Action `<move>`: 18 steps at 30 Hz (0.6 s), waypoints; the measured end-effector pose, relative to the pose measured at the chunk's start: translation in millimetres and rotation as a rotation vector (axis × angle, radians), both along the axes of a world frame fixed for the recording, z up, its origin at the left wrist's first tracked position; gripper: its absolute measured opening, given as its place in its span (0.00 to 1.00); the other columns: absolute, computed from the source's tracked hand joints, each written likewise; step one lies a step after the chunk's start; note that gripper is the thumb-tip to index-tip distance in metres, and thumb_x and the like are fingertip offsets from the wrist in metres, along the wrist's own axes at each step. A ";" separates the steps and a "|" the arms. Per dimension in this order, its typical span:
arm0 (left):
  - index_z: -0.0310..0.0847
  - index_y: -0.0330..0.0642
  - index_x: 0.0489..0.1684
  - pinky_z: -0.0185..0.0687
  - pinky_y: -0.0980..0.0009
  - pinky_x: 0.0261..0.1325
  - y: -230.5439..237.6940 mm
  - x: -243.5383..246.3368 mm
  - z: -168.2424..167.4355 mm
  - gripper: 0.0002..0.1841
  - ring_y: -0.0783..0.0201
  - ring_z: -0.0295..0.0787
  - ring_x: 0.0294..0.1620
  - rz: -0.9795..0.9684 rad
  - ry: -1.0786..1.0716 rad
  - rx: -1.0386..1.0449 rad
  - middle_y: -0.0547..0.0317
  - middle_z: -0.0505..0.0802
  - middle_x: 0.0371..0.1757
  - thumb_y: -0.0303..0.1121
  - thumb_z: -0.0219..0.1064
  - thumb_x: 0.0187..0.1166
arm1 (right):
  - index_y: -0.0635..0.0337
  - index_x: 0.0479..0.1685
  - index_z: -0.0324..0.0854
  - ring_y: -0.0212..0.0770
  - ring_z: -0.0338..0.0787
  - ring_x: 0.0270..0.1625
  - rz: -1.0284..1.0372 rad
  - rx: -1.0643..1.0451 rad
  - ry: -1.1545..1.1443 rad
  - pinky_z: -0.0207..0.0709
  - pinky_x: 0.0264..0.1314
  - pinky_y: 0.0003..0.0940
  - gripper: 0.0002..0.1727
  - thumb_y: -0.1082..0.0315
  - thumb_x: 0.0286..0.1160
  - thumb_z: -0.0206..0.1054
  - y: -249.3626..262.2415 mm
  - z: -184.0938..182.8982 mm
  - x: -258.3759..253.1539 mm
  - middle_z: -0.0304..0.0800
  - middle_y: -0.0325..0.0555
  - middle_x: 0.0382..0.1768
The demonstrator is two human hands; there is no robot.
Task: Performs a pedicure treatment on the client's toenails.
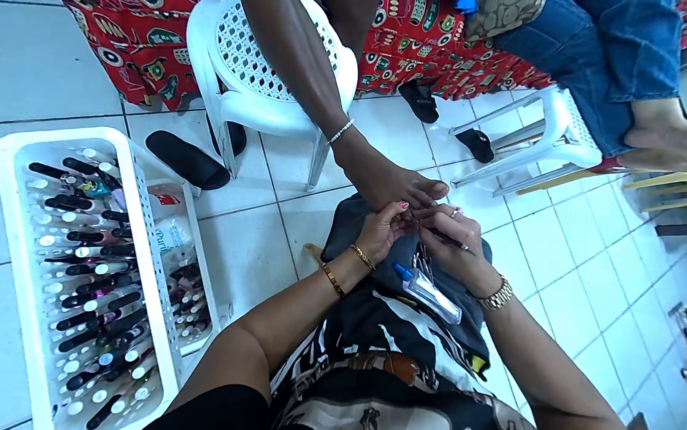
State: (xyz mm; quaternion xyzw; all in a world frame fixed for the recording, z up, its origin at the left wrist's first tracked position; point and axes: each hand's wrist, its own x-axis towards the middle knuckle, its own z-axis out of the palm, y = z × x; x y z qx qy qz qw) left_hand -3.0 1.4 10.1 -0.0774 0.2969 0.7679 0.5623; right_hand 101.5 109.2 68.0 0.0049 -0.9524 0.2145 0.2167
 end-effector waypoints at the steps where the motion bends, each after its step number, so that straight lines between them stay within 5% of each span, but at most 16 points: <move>1: 0.80 0.46 0.34 0.88 0.71 0.45 0.5 0.3 -0.6 0.09 0.68 0.88 0.31 0.003 -0.007 -0.001 0.63 0.87 0.30 0.32 0.58 0.87 | 0.67 0.24 0.84 0.42 0.92 0.45 -0.007 0.012 0.007 0.84 0.48 0.28 0.07 0.75 0.67 0.67 0.2 -1.1 -0.4 0.92 0.56 0.39; 5: 0.80 0.45 0.36 0.88 0.72 0.43 1.3 0.8 -1.9 0.07 0.68 0.88 0.31 0.014 -0.019 -0.015 0.63 0.88 0.30 0.32 0.61 0.85 | 0.66 0.22 0.83 0.46 0.92 0.39 0.030 0.138 0.019 0.84 0.39 0.34 0.08 0.75 0.68 0.66 -1.6 -5.9 -3.3 0.92 0.58 0.37; 11: 0.81 0.44 0.36 0.89 0.71 0.45 0.1 -0.7 1.8 0.08 0.67 0.89 0.31 0.011 -0.023 -0.021 0.62 0.88 0.30 0.32 0.59 0.86 | 0.67 0.23 0.84 0.43 0.93 0.43 0.005 0.036 -0.005 0.85 0.46 0.30 0.07 0.75 0.66 0.66 1.2 0.1 -2.1 0.93 0.57 0.38; 18: 0.80 0.45 0.37 0.88 0.71 0.45 -0.6 0.5 -0.9 0.08 0.68 0.88 0.33 0.001 0.003 0.006 0.63 0.89 0.32 0.32 0.58 0.86 | 0.66 0.21 0.82 0.42 0.90 0.38 0.015 0.038 -0.034 0.82 0.40 0.31 0.09 0.74 0.67 0.66 -0.9 3.0 -0.8 0.91 0.56 0.36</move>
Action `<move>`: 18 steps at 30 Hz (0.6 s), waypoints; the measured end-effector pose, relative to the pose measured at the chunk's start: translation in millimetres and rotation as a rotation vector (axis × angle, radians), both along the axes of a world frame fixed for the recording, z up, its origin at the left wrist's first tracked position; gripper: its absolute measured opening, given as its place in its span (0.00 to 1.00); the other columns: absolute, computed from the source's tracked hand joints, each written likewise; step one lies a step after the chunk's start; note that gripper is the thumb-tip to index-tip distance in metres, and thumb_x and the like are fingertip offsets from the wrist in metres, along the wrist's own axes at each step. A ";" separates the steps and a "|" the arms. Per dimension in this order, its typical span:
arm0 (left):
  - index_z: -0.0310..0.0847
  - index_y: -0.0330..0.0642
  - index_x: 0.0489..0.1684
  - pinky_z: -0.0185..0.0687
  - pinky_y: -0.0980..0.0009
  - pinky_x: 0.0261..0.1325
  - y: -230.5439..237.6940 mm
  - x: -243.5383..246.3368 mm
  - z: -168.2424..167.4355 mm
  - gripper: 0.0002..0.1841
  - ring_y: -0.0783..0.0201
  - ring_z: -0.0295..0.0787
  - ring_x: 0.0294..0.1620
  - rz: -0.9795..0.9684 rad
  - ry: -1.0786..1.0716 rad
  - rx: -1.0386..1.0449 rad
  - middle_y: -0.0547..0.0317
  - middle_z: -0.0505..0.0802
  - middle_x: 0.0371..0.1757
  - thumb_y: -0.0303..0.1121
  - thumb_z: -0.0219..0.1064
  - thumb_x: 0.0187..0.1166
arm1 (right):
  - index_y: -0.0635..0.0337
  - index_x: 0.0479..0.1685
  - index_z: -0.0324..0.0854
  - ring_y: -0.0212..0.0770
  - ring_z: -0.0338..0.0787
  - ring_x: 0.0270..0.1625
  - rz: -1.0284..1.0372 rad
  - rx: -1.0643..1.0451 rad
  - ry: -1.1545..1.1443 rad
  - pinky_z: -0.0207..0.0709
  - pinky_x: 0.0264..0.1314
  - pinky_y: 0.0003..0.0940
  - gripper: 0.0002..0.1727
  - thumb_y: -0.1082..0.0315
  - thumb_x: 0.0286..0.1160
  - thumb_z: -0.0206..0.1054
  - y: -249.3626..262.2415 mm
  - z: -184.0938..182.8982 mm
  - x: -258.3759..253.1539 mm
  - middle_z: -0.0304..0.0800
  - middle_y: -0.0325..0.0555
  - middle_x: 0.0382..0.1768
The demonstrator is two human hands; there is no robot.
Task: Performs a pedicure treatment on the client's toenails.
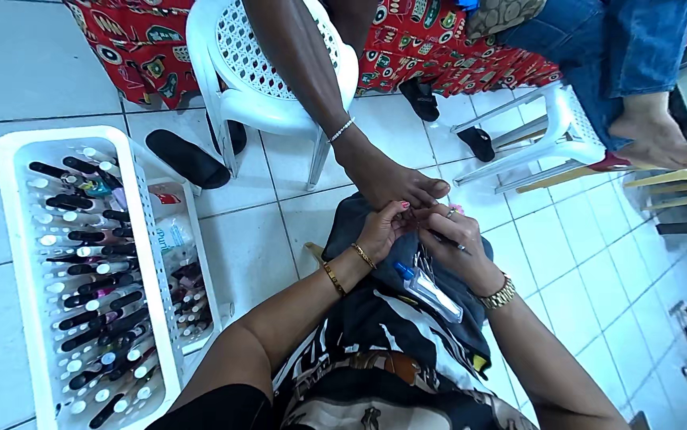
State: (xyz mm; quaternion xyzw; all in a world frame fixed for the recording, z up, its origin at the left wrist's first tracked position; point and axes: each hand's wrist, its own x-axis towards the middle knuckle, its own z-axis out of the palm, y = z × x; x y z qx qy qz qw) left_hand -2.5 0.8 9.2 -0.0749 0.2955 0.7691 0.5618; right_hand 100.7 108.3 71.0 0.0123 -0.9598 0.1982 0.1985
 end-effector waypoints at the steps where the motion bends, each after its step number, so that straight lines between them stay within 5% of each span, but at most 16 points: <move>1: 0.80 0.45 0.35 0.88 0.71 0.45 0.2 -0.5 0.3 0.09 0.68 0.88 0.32 0.002 -0.003 0.006 0.63 0.88 0.31 0.32 0.58 0.87 | 0.66 0.22 0.83 0.41 0.92 0.41 -0.011 -0.042 -0.003 0.83 0.44 0.30 0.08 0.74 0.66 0.66 1.8 0.6 0.8 0.93 0.56 0.38; 3: 0.79 0.45 0.33 0.88 0.71 0.44 -0.3 -0.3 2.1 0.10 0.68 0.88 0.31 0.012 -0.016 0.006 0.63 0.88 0.29 0.31 0.58 0.86 | 0.68 0.24 0.84 0.41 0.92 0.45 -0.032 -0.076 0.017 0.83 0.50 0.28 0.06 0.75 0.66 0.67 2.9 -2.3 0.7 0.93 0.56 0.39; 9: 0.79 0.47 0.33 0.87 0.71 0.43 0.4 -0.2 0.2 0.09 0.68 0.87 0.31 0.005 -0.004 -0.017 0.63 0.87 0.29 0.31 0.58 0.85 | 0.66 0.21 0.82 0.41 0.91 0.39 -0.022 -0.006 0.034 0.82 0.41 0.28 0.08 0.74 0.65 0.67 -0.7 -3.4 -0.9 0.91 0.55 0.34; 13: 0.79 0.47 0.34 0.88 0.70 0.46 1.0 -0.7 0.0 0.09 0.68 0.88 0.32 0.015 -0.021 -0.007 0.63 0.87 0.30 0.31 0.57 0.86 | 0.69 0.25 0.85 0.40 0.93 0.48 -0.050 -0.136 0.029 0.84 0.54 0.28 0.06 0.75 0.65 0.67 3.3 -5.9 0.3 0.93 0.56 0.38; 18: 0.78 0.47 0.35 0.87 0.70 0.45 1.5 -0.3 -3.2 0.07 0.68 0.87 0.32 0.008 -0.020 -0.002 0.63 0.87 0.31 0.31 0.57 0.85 | 0.67 0.23 0.83 0.40 0.92 0.44 -0.054 -0.082 0.044 0.83 0.49 0.27 0.07 0.75 0.65 0.67 0.0 -10.0 0.0 0.92 0.55 0.37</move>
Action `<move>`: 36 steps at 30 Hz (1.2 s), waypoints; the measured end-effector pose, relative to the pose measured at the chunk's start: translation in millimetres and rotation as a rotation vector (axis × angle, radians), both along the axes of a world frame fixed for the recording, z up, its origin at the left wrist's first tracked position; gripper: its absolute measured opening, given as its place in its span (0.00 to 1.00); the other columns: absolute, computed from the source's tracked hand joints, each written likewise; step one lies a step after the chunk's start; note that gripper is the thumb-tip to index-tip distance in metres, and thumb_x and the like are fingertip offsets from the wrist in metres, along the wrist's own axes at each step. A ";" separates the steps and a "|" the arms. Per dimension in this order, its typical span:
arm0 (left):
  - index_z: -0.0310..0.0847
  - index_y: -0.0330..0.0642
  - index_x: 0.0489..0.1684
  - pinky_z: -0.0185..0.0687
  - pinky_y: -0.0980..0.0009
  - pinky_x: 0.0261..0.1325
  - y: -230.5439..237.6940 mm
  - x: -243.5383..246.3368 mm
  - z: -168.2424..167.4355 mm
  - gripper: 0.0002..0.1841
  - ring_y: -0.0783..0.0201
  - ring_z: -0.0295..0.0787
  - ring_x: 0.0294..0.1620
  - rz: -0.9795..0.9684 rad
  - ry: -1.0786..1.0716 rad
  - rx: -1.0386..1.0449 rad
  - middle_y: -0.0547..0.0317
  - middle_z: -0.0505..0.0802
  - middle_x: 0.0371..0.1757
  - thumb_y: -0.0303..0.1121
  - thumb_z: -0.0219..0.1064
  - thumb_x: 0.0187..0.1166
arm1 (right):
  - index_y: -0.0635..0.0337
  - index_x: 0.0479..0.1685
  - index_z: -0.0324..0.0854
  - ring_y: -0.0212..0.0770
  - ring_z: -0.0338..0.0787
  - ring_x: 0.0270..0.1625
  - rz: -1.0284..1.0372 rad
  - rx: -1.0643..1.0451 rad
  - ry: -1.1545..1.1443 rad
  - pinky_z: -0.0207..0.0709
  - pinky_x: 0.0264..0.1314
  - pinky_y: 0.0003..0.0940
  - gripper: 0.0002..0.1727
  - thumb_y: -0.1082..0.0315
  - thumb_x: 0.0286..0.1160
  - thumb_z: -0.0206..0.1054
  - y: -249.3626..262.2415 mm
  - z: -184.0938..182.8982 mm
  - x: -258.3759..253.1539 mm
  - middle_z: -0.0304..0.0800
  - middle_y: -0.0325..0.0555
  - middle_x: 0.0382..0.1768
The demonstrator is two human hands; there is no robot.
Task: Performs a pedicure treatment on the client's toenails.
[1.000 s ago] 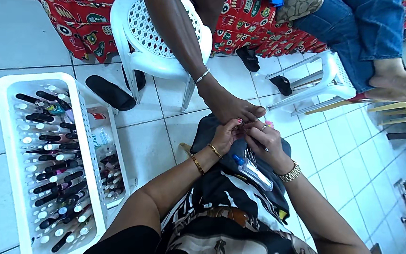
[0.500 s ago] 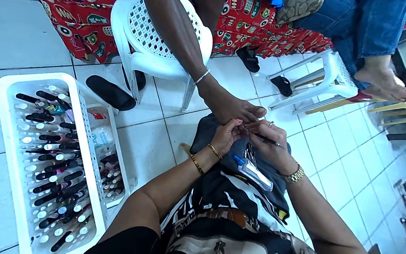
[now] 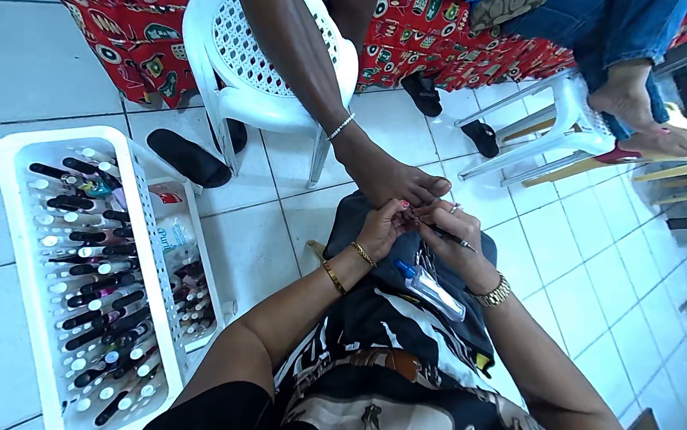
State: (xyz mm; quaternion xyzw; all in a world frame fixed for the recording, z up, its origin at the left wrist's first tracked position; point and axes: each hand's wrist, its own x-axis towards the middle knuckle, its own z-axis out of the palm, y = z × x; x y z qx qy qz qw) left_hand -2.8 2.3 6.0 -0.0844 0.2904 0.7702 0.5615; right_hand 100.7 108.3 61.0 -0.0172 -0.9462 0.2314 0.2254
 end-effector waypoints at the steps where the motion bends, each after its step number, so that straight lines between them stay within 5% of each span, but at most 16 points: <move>1: 0.78 0.47 0.34 0.87 0.71 0.44 0.3 0.1 0.2 0.08 0.68 0.87 0.32 0.002 -0.002 0.000 0.63 0.87 0.30 0.31 0.57 0.86 | 0.67 0.24 0.83 0.38 0.91 0.44 0.000 -0.042 -0.020 0.82 0.49 0.26 0.06 0.75 0.65 0.67 -0.2 3.4 0.7 0.92 0.55 0.37; 14: 0.78 0.47 0.35 0.87 0.70 0.47 -0.1 0.5 1.3 0.10 0.67 0.88 0.33 -0.004 -0.010 -0.006 0.62 0.88 0.32 0.31 0.54 0.87 | 0.68 0.28 0.85 0.32 0.93 0.47 -0.080 -0.220 0.001 0.85 0.54 0.25 0.04 0.75 0.65 0.68 -3.4 2.1 2.5 0.94 0.49 0.38; 18: 0.78 0.47 0.36 0.87 0.69 0.46 -0.3 1.0 -0.6 0.08 0.67 0.88 0.33 0.002 -0.020 -0.017 0.63 0.87 0.33 0.30 0.55 0.87 | 0.69 0.27 0.85 0.38 0.93 0.46 -0.087 -0.134 0.072 0.85 0.54 0.27 0.05 0.75 0.66 0.69 -7.2 -9.7 0.4 0.93 0.54 0.37; 23: 0.77 0.46 0.36 0.87 0.70 0.47 -0.2 -0.2 0.9 0.09 0.67 0.87 0.34 0.000 -0.036 -0.004 0.61 0.88 0.34 0.30 0.54 0.87 | 0.67 0.27 0.84 0.30 0.93 0.47 -0.095 -0.285 0.017 0.86 0.55 0.24 0.04 0.75 0.66 0.68 -6.6 -1.5 3.7 0.93 0.47 0.39; 28: 0.77 0.46 0.36 0.87 0.71 0.45 -0.4 0.5 -1.3 0.08 0.68 0.87 0.33 0.000 -0.028 -0.012 0.62 0.88 0.32 0.30 0.54 0.87 | 0.69 0.26 0.84 0.38 0.94 0.49 -0.101 -0.168 0.117 0.86 0.57 0.27 0.05 0.76 0.66 0.69 -10.2 -16.5 1.7 0.93 0.54 0.38; 32: 0.78 0.46 0.36 0.88 0.70 0.46 -0.7 -1.0 1.1 0.09 0.67 0.89 0.33 -0.006 -0.026 0.006 0.61 0.89 0.33 0.30 0.54 0.87 | 0.64 0.26 0.84 0.30 0.93 0.48 -0.124 -0.352 0.075 0.87 0.55 0.25 0.04 0.75 0.66 0.69 -10.1 -5.6 2.5 0.94 0.43 0.39; 36: 0.78 0.45 0.37 0.88 0.71 0.46 -0.1 -0.2 0.5 0.08 0.67 0.89 0.33 -0.003 -0.039 -0.004 0.61 0.89 0.33 0.30 0.55 0.86 | 0.69 0.28 0.85 0.35 0.94 0.50 -0.135 -0.232 0.151 0.86 0.58 0.27 0.05 0.75 0.67 0.69 -12.6 -18.0 0.9 0.93 0.52 0.39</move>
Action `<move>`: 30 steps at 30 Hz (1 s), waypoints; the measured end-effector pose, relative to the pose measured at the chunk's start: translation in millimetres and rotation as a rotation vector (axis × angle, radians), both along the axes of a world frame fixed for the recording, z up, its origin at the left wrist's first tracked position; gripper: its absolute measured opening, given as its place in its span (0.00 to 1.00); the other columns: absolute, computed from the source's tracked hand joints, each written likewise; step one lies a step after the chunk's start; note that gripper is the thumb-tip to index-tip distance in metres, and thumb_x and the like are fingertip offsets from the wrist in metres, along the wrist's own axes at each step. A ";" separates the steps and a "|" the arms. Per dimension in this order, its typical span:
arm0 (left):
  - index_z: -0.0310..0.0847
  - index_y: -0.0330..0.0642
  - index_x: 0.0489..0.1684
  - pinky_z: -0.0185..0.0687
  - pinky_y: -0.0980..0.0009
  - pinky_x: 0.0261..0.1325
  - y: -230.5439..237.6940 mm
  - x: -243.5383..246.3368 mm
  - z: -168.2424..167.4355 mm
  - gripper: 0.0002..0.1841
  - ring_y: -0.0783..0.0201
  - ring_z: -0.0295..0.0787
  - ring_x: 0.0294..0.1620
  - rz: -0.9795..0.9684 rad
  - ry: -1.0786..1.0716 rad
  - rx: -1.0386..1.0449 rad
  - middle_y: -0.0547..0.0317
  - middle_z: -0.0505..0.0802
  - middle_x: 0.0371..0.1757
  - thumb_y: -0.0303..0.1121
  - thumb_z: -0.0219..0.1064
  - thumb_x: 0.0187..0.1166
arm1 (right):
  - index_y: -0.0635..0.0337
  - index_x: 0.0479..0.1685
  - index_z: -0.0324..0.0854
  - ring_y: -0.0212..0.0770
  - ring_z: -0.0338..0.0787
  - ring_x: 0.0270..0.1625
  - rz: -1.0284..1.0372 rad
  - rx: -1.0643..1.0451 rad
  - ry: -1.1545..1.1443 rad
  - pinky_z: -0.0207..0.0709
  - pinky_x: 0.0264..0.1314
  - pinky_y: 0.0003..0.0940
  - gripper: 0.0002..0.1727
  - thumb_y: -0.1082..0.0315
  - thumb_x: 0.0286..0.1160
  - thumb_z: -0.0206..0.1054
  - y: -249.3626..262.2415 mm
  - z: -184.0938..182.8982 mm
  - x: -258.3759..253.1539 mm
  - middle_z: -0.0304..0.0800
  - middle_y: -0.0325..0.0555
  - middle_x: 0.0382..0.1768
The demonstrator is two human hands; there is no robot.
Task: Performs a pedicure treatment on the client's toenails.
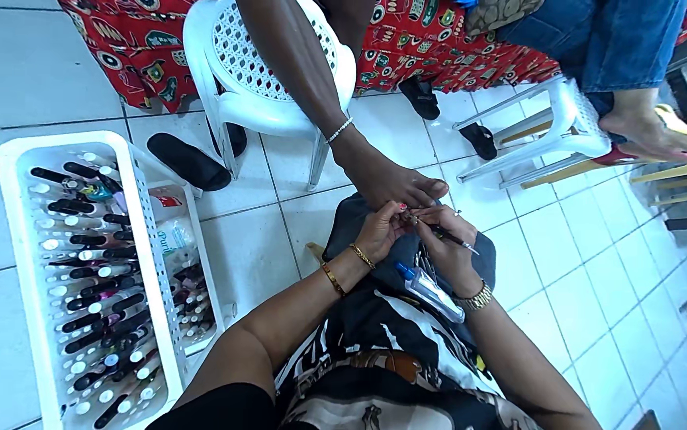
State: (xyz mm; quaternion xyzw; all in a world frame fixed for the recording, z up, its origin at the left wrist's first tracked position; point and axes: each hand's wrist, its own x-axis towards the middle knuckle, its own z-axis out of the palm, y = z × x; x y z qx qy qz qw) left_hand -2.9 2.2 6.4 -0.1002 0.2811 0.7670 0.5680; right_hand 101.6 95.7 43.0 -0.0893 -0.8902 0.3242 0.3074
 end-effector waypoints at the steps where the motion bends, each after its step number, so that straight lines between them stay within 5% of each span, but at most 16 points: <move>1: 0.78 0.46 0.37 0.88 0.71 0.46 -0.2 0.5 -1.0 0.09 0.68 0.88 0.33 -0.001 0.006 -0.003 0.61 0.88 0.33 0.30 0.55 0.87 | 0.69 0.27 0.84 0.36 0.94 0.49 0.003 0.024 -0.002 0.86 0.57 0.27 0.05 0.75 0.67 0.69 -0.6 -1.2 0.6 0.93 0.53 0.38; 7: 0.79 0.47 0.33 0.88 0.69 0.49 -0.8 -1.1 -0.5 0.13 0.66 0.89 0.34 -0.018 0.026 0.050 0.62 0.89 0.31 0.32 0.52 0.89 | 0.62 0.28 0.84 0.30 0.94 0.51 0.039 -0.185 -0.101 0.88 0.57 0.27 0.02 0.74 0.64 0.70 2.2 20.8 9.0 0.95 0.41 0.41; 10: 0.79 0.48 0.33 0.86 0.72 0.44 0.7 -1.3 -0.8 0.10 0.69 0.86 0.32 -0.034 0.025 0.021 0.64 0.87 0.29 0.33 0.57 0.88 | 0.52 0.27 0.85 0.24 0.92 0.40 0.055 -0.459 -0.156 0.88 0.44 0.23 0.07 0.76 0.61 0.69 -15.5 35.9 -1.6 0.94 0.30 0.36; 13: 0.81 0.47 0.42 0.84 0.73 0.45 -0.1 -0.2 -5.7 0.11 0.71 0.85 0.34 -0.045 0.105 0.046 0.65 0.87 0.32 0.36 0.53 0.92 | 0.54 0.25 0.83 0.26 0.87 0.27 0.114 -0.626 -0.252 0.83 0.30 0.25 0.07 0.77 0.62 0.67 -18.0 35.1 -31.2 0.92 0.33 0.30; 17: 0.80 0.47 0.40 0.87 0.70 0.50 1.7 1.1 -5.6 0.15 0.68 0.87 0.35 -0.007 0.048 0.028 0.64 0.88 0.33 0.39 0.49 0.94 | 0.52 0.29 0.80 0.28 0.90 0.35 0.178 -0.506 -0.045 0.86 0.40 0.24 0.06 0.75 0.69 0.65 -8.3 29.7 -52.6 0.91 0.35 0.36; 19: 0.81 0.47 0.44 0.85 0.73 0.46 -1.6 0.6 -7.2 0.13 0.71 0.86 0.34 -0.004 0.081 0.048 0.66 0.88 0.32 0.38 0.51 0.93 | 0.50 0.26 0.82 0.26 0.88 0.30 0.207 -0.564 -0.111 0.84 0.33 0.23 0.06 0.74 0.65 0.68 -8.8 22.9 -41.2 0.91 0.32 0.32; 22: 0.80 0.48 0.30 0.77 0.80 0.32 1.1 0.1 -7.2 0.13 0.76 0.77 0.23 -0.029 0.108 0.068 0.69 0.82 0.23 0.35 0.56 0.88 | 0.49 0.27 0.87 0.21 0.84 0.27 0.211 -0.644 -0.299 0.79 0.28 0.19 0.06 0.73 0.65 0.69 -4.5 22.7 -8.2 0.92 0.28 0.32; 25: 0.81 0.45 0.34 0.87 0.70 0.48 1.8 -0.8 -5.9 0.11 0.68 0.88 0.33 -0.027 0.018 0.080 0.62 0.89 0.30 0.34 0.57 0.89 | 0.57 0.32 0.85 0.23 0.89 0.41 0.147 -0.301 -0.204 0.84 0.44 0.19 0.02 0.73 0.67 0.69 3.1 28.7 11.4 0.92 0.34 0.41; 28: 0.80 0.45 0.39 0.88 0.67 0.48 2.8 -0.1 -5.7 0.09 0.65 0.89 0.34 -0.016 -0.007 0.058 0.60 0.89 0.33 0.35 0.58 0.89 | 0.67 0.31 0.83 0.34 0.91 0.51 0.100 0.071 -0.096 0.84 0.55 0.24 0.05 0.74 0.69 0.69 3.7 27.5 9.6 0.92 0.52 0.43; 30: 0.80 0.44 0.39 0.88 0.69 0.48 2.6 -1.1 -3.2 0.09 0.66 0.89 0.34 -0.016 0.005 0.043 0.60 0.89 0.33 0.34 0.57 0.89 | 0.68 0.31 0.83 0.37 0.92 0.53 0.092 0.172 -0.053 0.84 0.58 0.25 0.05 0.74 0.70 0.68 3.5 21.1 4.4 0.92 0.54 0.43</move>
